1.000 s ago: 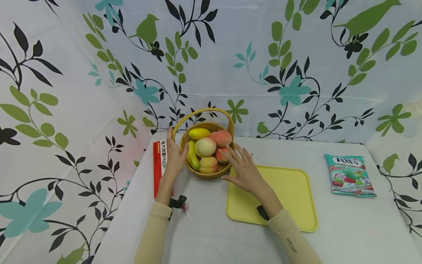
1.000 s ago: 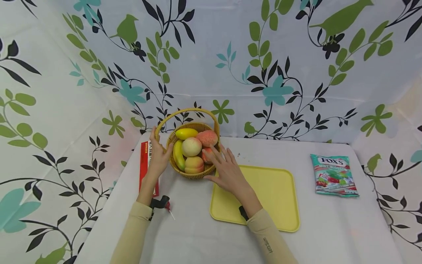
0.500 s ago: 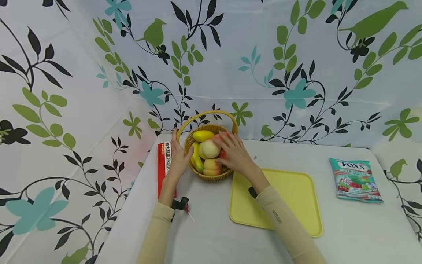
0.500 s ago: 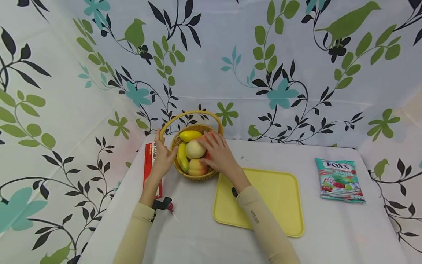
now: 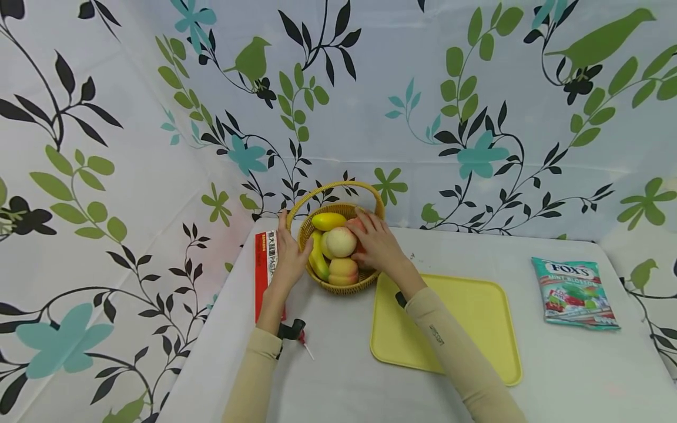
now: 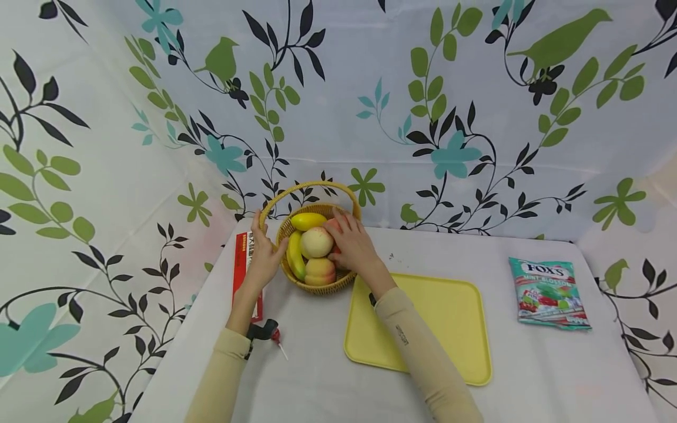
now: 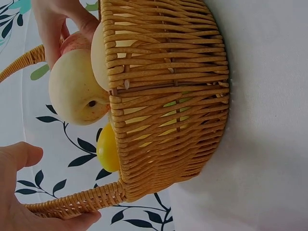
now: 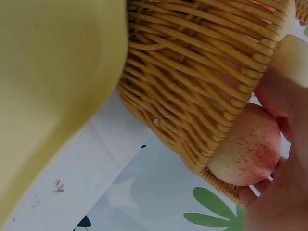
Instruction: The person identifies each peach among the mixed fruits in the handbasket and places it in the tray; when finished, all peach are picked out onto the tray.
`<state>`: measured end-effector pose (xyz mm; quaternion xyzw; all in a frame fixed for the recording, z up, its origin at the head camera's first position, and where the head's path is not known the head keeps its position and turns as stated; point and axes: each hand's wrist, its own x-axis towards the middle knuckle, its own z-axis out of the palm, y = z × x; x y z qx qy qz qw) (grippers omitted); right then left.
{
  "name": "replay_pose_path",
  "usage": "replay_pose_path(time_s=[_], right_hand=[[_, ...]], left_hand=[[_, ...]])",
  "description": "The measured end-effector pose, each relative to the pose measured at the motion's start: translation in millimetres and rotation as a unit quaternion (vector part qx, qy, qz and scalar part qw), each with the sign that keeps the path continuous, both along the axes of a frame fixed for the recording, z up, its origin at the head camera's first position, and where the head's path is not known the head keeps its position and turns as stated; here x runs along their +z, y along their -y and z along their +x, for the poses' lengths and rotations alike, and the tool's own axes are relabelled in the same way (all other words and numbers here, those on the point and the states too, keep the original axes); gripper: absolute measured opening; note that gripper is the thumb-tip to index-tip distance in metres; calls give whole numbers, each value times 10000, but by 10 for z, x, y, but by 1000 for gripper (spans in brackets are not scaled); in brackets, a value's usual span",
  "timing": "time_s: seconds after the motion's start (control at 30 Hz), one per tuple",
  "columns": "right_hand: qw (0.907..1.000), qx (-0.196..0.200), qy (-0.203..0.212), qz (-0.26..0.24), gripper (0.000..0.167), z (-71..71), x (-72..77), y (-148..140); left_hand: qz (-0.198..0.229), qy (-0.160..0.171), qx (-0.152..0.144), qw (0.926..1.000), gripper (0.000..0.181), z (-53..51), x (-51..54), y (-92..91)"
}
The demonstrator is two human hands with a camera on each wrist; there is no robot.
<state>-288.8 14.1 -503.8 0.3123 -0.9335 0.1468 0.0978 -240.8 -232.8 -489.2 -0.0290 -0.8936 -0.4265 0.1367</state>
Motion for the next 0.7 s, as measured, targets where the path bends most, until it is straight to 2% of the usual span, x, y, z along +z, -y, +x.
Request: replay_pose_path(time_s=[0.17,0.4,0.63,0.7], right_hand=[[9996,-221,-170,-66,73,-6,-5,35],[9985,-498,-172,128,78,1,38,74],[9975,-650,-260,38,55,-31,43,71],[9978,-634,-208,-12,53,-34,34,69]], left_hand=[[-28,-42,-2,10000,97,3,-3,-4],[-27,19,-39,10000,95,4,-8,-10],[-56,54,-34,10000,95,2,-16,-9],[-24,60,0,10000,95,3,-23,-5]])
